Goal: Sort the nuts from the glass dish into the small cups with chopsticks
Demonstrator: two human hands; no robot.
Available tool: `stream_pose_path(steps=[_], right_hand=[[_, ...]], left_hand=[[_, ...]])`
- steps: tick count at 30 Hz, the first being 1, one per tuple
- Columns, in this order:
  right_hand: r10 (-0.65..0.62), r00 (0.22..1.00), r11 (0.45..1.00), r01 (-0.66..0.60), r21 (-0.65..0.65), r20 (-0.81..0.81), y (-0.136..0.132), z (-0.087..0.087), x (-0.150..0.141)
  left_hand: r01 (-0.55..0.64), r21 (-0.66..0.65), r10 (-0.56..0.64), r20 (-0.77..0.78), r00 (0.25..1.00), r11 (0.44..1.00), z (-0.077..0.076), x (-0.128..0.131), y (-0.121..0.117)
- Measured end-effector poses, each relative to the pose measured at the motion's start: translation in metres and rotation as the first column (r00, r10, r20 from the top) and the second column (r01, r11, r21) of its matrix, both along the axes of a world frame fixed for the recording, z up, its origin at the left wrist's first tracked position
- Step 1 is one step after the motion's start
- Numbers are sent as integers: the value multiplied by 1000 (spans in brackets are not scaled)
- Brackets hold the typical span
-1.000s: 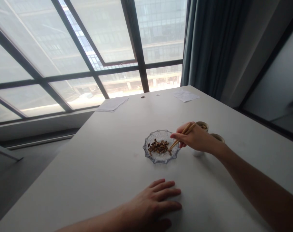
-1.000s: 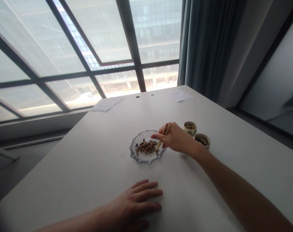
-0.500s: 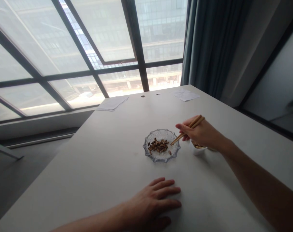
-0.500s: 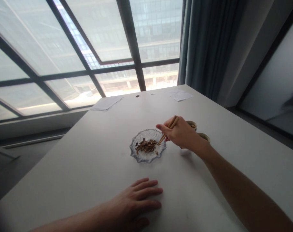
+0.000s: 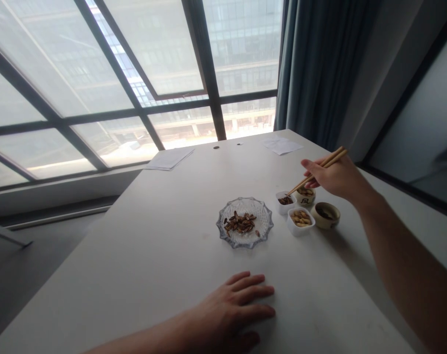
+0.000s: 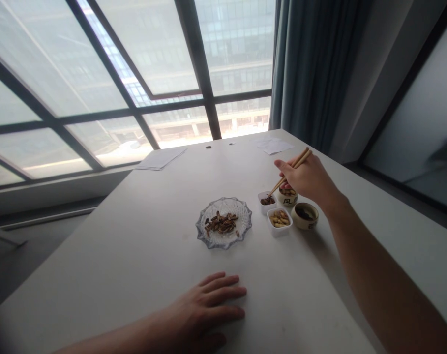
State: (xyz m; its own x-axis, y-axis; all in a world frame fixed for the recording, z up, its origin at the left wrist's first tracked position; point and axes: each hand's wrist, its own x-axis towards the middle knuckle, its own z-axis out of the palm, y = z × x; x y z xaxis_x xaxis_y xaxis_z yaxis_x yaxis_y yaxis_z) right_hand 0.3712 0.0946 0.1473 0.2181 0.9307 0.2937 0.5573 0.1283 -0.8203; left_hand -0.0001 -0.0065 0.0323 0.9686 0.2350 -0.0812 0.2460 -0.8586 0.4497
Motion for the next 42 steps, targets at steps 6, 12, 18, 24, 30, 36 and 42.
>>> stream_pose_path(steps=[6,12,18,24,30,36,42], right_hand=[[-21,1000,995,21,-96,-1,2,-2,-9],[-40,990,999,39,-7,-134,-2,1,-5],[215,951,971,-233,-59,-223,-22,4,-46],[401,913,899,-409,-155,-83,-32,-13,-90],[432,902,890,-430,-151,-17,-32,-21,-98],[398,914,914,-387,-124,82,-33,-21,-101],[281,959,957,-283,-58,-35,-32,-5,-81]], left_hand=[[10,-2,-10,-9,1000,1000,3,1,1],[7,7,-7,-16,1000,1000,2,1,0],[7,13,-7,18,1000,1000,2,1,1],[2,13,-2,18,1000,1000,1,2,0],[-8,-8,8,23,1000,1000,0,0,-2],[-13,-15,14,42,999,1000,-1,1,-1],[-12,-13,12,38,999,1000,1,0,-1]])
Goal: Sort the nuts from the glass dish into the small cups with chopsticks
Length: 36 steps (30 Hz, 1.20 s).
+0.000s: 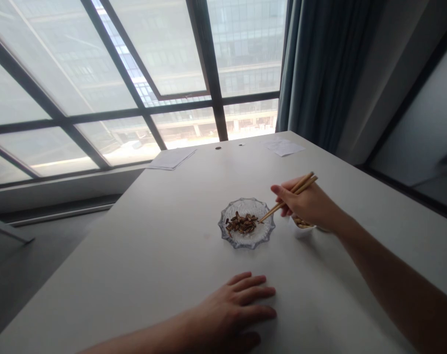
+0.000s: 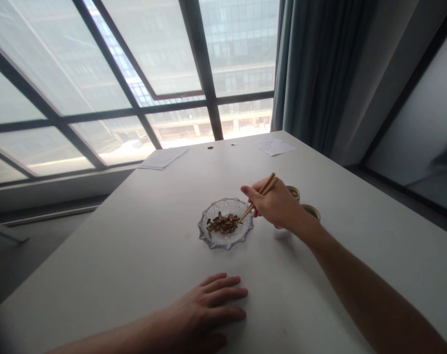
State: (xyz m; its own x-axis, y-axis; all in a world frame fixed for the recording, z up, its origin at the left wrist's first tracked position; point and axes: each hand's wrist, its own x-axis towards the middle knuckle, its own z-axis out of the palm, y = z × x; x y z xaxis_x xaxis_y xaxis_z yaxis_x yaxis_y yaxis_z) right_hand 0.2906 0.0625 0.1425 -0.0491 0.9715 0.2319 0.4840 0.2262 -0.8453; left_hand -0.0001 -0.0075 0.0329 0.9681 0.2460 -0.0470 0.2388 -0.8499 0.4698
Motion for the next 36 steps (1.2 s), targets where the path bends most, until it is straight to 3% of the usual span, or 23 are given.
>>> stream_pose_path(steps=[3,6,9,15,20,30,32,36], right_hand=[[-189,976,978,197,72,-108,2,14,22],[-380,912,895,405,187,-156,7,22,44],[-435,888,859,459,227,-148,16,18,58],[-362,931,922,365,133,-48,32,2,64],[-299,953,951,294,95,51,33,0,68],[-316,941,930,333,157,-122,26,6,62],[-259,956,950,278,145,-139,22,7,52],[-21,984,998,30,48,-175,16,0,23]], left_hand=[[-1,-4,1,8,1000,1000,-1,-1,-1],[-7,-5,7,11,1000,1000,-1,-1,0],[-4,-1,4,3,1000,1000,0,-1,1],[-2,-1,2,-1,1000,1000,1,0,1],[-2,-18,3,21,1000,1000,0,-1,0],[4,-8,-4,-10,1000,1000,-2,-2,0],[6,-4,-6,-28,1000,1000,0,-1,0],[-2,-10,2,5,1000,1000,0,0,0]])
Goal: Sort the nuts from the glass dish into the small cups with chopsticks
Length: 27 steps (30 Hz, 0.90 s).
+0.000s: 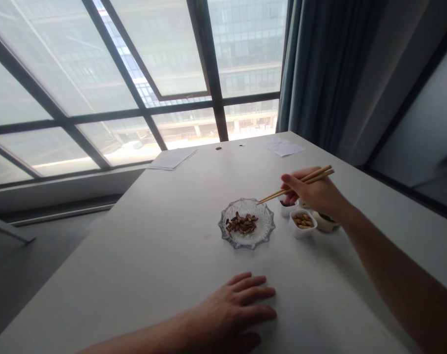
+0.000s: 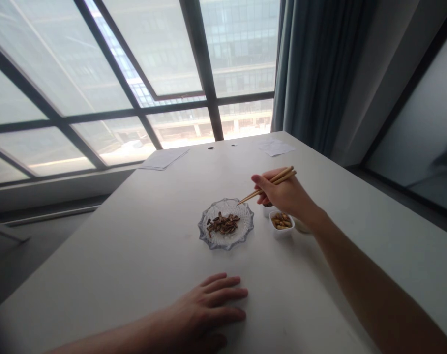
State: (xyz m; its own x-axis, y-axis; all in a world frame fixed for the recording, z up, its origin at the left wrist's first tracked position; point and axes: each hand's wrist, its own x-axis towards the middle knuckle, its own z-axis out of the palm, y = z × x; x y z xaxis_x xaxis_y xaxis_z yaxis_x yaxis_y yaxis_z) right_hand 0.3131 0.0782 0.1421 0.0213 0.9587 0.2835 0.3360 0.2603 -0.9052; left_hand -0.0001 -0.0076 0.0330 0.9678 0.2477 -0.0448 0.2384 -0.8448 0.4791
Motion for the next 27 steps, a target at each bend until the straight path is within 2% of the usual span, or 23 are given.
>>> stream_pose_path(steps=[2,5,10,17,22,27], right_hand=[[102,995,994,-103,-30,-15,-1,-8,-16],[167,985,985,-168,-32,-34,-1,-22,-37],[152,988,988,-152,-28,-17,1,-42,-55],[154,988,988,-154,-26,5,4,-60,-63],[79,997,997,-79,-12,11,5,-64,-67],[19,1000,1000,-19,-2,-11,3,-55,-65]], left_hand=[[-1,-4,1,14,1000,1000,-1,-1,0],[-3,-7,4,26,1000,1000,-4,-2,0],[-2,-6,2,40,999,1000,-8,-4,0],[3,9,-4,43,999,1000,-8,-4,0],[1,2,-1,49,999,1000,-7,-3,1],[3,0,-3,47,999,1000,-8,-5,1]])
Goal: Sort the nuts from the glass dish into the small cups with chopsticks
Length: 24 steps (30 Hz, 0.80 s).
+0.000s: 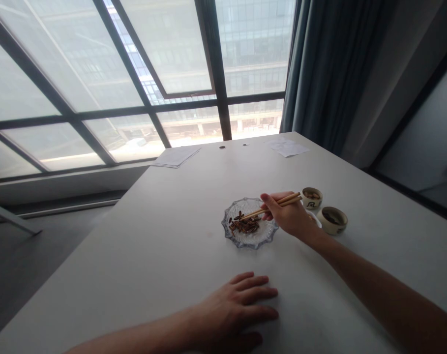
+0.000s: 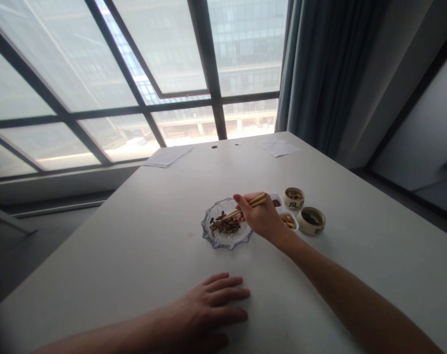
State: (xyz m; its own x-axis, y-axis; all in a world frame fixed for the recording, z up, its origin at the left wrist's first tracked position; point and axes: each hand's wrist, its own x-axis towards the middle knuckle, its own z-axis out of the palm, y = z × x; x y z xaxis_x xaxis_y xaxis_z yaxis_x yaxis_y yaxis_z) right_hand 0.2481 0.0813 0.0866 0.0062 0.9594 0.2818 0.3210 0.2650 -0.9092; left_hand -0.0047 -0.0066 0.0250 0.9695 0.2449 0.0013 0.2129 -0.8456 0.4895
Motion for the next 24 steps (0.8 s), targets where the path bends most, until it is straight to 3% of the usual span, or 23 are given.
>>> stream_pose_path(steps=[7,16,21,24], right_hand=[[-90,994,994,94,48,-65,-4,21,17],[-286,949,945,302,122,-135,-15,63,51],[-421,907,891,415,184,-7,-9,72,83],[-407,907,912,397,106,109,0,68,97]], left_hand=[[-5,9,5,0,1000,1000,-1,0,-1],[-4,8,4,-9,1000,1000,2,0,-1],[-2,-1,2,-3,1000,1000,0,1,-1],[4,-1,-4,-5,1000,1000,0,0,0]])
